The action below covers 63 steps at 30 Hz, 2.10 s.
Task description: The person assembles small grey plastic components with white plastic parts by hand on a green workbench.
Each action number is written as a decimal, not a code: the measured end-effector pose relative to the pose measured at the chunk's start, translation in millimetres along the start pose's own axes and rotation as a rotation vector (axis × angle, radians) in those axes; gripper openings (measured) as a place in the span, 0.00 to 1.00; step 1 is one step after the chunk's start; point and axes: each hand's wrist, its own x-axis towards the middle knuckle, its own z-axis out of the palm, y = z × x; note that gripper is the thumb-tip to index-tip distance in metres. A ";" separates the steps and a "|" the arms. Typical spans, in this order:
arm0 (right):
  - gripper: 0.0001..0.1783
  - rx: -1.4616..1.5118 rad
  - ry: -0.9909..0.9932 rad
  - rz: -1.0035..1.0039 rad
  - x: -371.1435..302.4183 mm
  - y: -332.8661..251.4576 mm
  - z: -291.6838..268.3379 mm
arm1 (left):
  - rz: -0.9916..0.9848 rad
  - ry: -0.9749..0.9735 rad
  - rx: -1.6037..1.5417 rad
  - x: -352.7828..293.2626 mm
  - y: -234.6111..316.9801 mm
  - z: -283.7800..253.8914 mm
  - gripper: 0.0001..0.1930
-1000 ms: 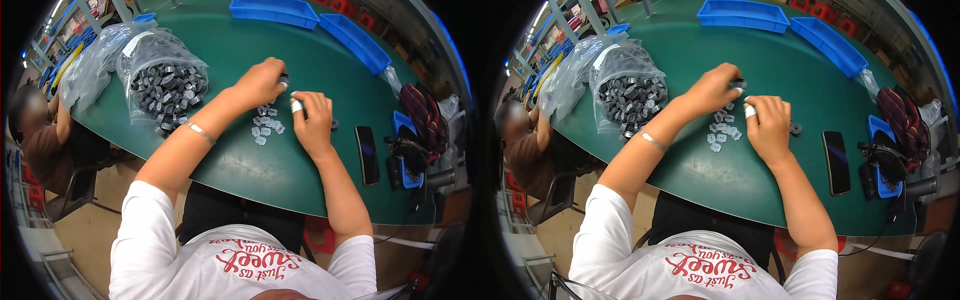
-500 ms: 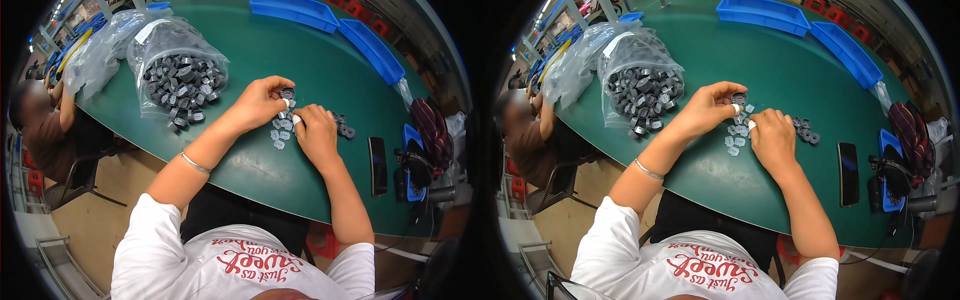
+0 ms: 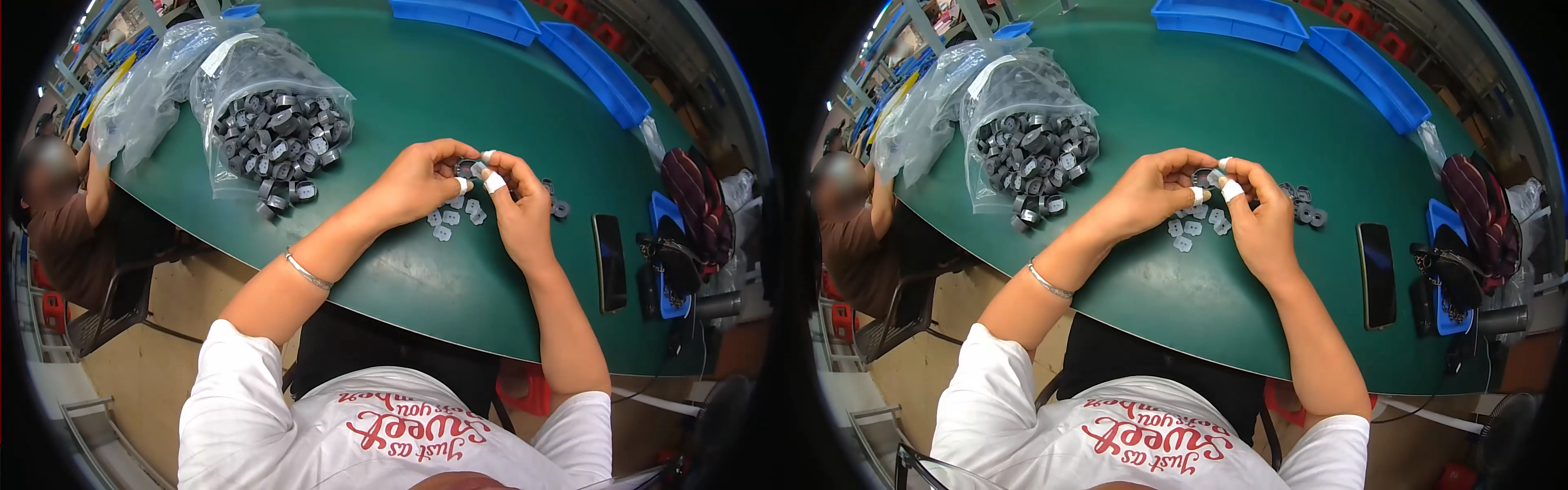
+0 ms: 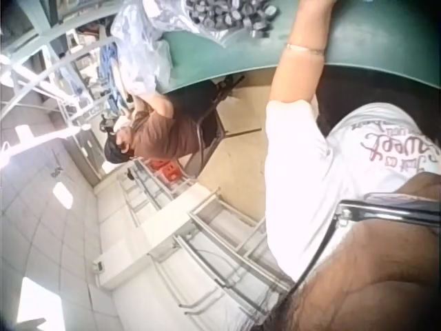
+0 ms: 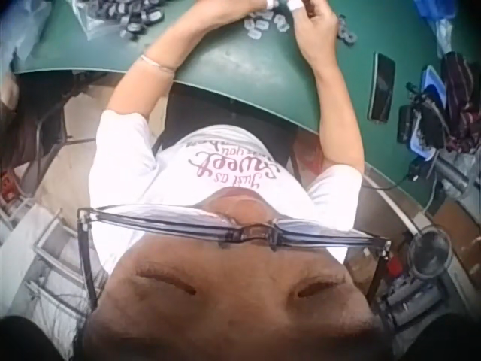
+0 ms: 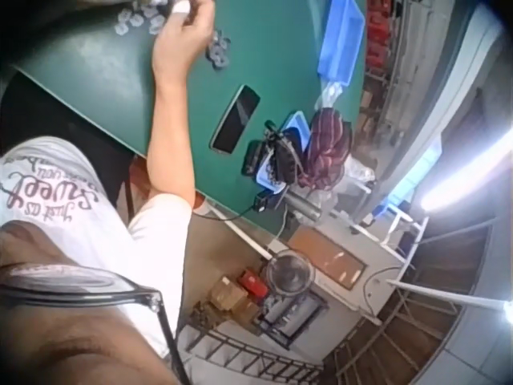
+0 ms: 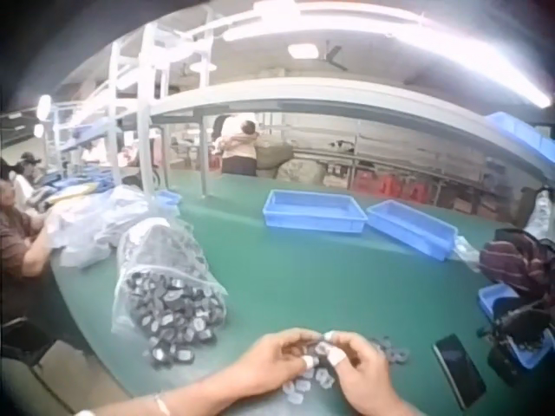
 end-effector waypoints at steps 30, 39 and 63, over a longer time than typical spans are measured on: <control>0.07 0.349 -0.086 0.196 8.3 -1.5 -11.0 | -0.100 0.017 -0.147 0.3 2.6 -3.7 0.21; 0.11 0.321 -0.112 0.235 7.6 -0.3 -11.6 | -0.031 0.024 -0.116 -0.4 -4.2 -1.1 0.20; 0.10 0.250 0.005 0.357 3.7 -10.9 -0.6 | -0.035 0.000 -0.093 0.6 -10.4 3.8 0.17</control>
